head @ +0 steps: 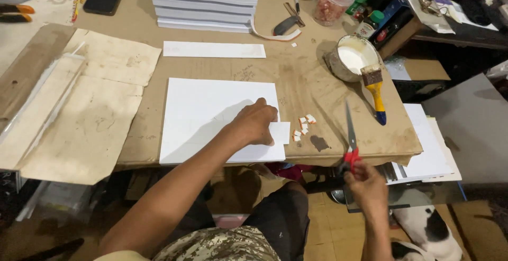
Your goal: Applying glue to paper labels and attaching them to the front of white book covers.
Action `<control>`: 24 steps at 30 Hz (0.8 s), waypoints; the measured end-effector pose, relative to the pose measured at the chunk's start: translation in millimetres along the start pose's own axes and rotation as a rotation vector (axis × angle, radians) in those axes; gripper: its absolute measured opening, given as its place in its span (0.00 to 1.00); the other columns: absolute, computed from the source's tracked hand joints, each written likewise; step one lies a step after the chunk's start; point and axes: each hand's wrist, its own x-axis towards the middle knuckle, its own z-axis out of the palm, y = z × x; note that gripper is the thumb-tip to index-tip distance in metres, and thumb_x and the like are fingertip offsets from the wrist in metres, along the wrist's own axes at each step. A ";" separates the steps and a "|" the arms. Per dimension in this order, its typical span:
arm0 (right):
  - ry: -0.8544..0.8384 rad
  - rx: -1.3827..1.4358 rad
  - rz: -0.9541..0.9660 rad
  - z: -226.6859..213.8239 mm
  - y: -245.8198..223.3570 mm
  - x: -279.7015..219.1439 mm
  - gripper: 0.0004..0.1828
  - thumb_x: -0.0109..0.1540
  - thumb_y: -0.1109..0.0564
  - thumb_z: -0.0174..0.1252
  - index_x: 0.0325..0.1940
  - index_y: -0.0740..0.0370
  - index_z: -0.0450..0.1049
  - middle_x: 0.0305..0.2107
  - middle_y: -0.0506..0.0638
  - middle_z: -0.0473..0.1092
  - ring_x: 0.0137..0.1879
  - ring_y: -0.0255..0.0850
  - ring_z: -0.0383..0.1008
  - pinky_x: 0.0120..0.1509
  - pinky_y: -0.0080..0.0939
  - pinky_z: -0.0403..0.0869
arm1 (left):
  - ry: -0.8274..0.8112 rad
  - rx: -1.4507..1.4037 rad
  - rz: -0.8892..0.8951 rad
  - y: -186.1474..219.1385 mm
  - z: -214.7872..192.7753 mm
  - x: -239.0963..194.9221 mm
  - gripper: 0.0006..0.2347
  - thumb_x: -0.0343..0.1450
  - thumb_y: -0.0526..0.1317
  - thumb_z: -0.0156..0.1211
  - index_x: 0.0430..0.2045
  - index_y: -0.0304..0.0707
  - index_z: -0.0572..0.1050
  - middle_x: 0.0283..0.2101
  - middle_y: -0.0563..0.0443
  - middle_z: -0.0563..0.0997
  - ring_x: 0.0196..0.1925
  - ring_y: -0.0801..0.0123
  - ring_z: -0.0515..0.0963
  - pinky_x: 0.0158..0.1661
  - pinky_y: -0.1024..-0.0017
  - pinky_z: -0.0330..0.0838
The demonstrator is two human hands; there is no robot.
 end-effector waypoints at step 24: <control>-0.616 0.940 0.179 121.4 101.8 -157.4 0.04 0.51 0.77 0.65 0.27 0.86 0.78 0.15 0.67 0.69 0.20 0.48 0.70 0.27 0.38 0.70 | -0.089 -0.365 0.412 -2.3 1.2 -125.3 0.11 0.74 0.47 0.62 0.29 0.42 0.83 0.20 0.64 0.68 0.23 0.77 0.60 0.28 0.73 0.52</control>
